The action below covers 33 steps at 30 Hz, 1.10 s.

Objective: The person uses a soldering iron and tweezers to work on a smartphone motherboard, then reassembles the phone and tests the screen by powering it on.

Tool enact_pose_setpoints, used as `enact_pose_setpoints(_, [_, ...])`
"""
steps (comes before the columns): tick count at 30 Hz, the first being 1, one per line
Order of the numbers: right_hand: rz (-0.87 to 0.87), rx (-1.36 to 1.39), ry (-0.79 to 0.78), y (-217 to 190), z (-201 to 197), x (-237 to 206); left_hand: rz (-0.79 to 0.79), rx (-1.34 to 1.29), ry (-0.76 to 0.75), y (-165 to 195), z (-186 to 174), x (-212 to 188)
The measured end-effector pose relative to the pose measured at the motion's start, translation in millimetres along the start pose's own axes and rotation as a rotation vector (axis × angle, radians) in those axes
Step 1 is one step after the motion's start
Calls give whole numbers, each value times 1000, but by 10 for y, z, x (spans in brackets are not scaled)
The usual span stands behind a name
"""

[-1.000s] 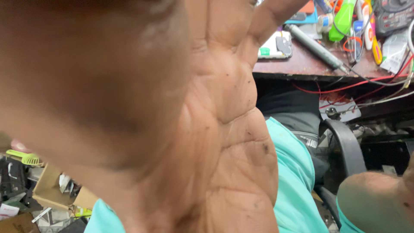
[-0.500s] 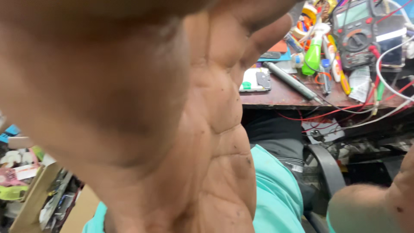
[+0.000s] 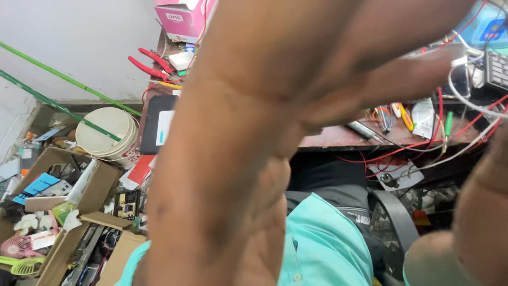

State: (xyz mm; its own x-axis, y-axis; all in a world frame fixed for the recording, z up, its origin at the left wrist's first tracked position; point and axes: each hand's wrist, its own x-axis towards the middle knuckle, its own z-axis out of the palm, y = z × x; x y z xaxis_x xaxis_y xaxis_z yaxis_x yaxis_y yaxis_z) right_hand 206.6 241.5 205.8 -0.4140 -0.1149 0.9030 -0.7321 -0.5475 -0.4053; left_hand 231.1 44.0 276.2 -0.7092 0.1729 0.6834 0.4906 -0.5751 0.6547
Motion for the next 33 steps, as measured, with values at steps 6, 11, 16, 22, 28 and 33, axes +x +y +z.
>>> enact_pose_setpoints(6, [500, -290, 222, 498, -445, -295, -131, 561, 49, -545, -455, -219])
enact_pose_setpoints(11, [800, -1041, -253, 1376, -1127, -753, 2, 1531, -378, -1631, -1444, -406])
enact_pose_setpoints(16, [529, -1209, -581, 1627, -1448, -1110, -123, 1678, -479, -2233, -2089, -680])
enact_pose_setpoints(22, [518, -1291, -622, 1804, -1444, -1161, -93, 1704, -428, -2213, -2109, -615])
enact_pose_setpoints(28, [497, -1305, -632, 1809, -1445, -1142, 21, 1716, -493, -2243, -2168, -656])
enact_pose_setpoints(33, [344, -1350, -656, 1835, -1463, -1179, 217, 1718, -495, -2285, -2190, -677])
